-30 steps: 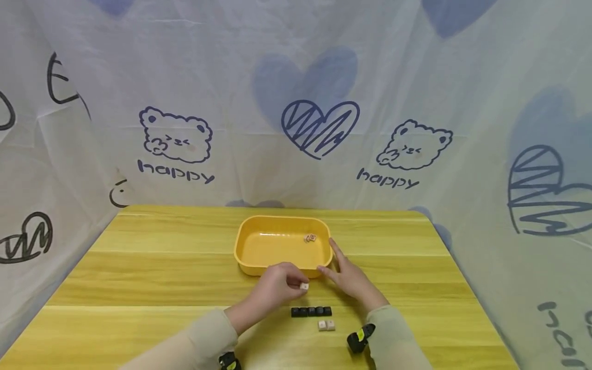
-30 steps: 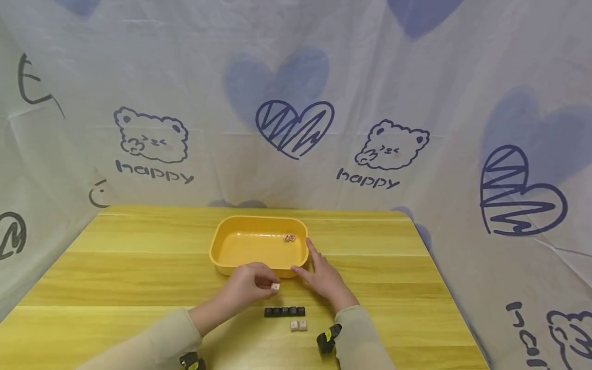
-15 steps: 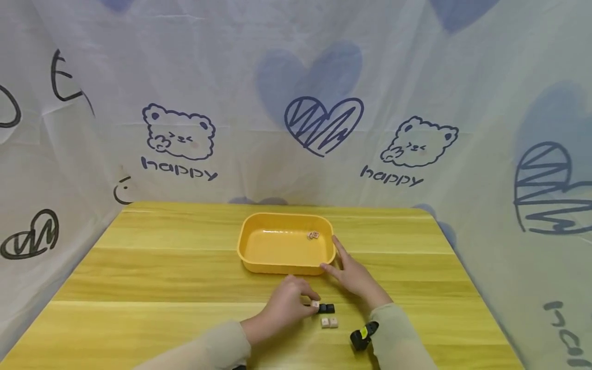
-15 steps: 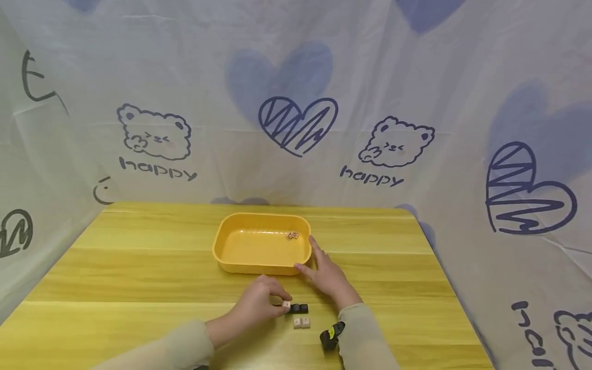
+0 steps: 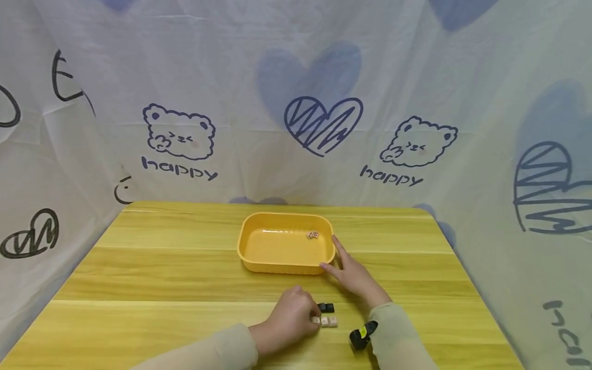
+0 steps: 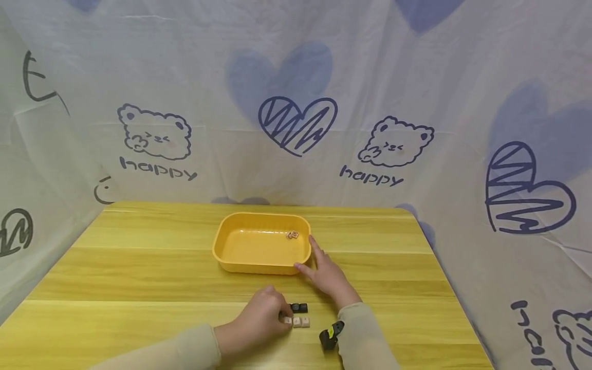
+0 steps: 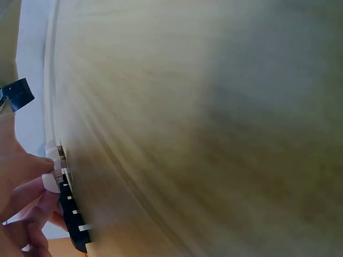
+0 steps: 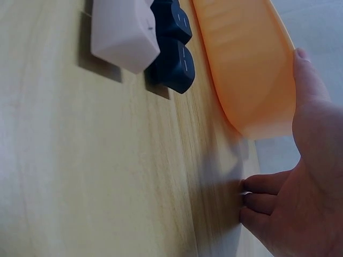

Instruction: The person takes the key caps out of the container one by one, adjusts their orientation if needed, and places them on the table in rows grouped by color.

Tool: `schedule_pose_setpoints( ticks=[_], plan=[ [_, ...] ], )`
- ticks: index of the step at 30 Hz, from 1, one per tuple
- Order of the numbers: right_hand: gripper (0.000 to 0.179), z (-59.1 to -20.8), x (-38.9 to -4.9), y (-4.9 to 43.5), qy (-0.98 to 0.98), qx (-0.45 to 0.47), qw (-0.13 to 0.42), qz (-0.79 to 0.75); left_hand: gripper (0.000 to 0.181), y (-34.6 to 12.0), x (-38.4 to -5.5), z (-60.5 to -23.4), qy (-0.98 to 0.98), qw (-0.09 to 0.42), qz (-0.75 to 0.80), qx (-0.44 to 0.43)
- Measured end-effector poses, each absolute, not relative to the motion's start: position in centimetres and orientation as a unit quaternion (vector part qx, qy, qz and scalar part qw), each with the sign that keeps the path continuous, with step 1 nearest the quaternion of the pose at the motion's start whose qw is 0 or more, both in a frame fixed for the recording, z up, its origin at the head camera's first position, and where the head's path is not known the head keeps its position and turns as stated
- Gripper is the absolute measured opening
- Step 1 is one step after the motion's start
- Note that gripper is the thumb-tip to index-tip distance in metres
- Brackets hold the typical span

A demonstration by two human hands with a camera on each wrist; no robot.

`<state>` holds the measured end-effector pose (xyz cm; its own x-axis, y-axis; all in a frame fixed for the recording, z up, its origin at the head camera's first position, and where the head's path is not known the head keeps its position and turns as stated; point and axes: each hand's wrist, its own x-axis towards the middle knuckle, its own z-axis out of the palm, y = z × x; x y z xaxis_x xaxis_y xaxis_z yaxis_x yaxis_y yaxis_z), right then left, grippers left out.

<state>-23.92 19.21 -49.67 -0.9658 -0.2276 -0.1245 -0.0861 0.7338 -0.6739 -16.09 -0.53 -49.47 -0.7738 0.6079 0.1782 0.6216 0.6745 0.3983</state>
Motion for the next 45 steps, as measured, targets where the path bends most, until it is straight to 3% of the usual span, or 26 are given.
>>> schedule_pose_setpoints(
  ticks=[37, 45],
  plan=[
    [0.088, -49.7, -24.2, 19.2, 0.926, -0.083, 0.099, -0.355, 0.015, -0.3, -16.4, -49.4, -0.906, 0.03, -0.218, -0.362],
    [0.089, -49.8, -24.0, 19.3, 0.925, -0.09, 0.094, -0.357, 0.019, -0.2, -18.3, -46.7, -0.895, 0.036, -0.227, -0.382]
  ],
)
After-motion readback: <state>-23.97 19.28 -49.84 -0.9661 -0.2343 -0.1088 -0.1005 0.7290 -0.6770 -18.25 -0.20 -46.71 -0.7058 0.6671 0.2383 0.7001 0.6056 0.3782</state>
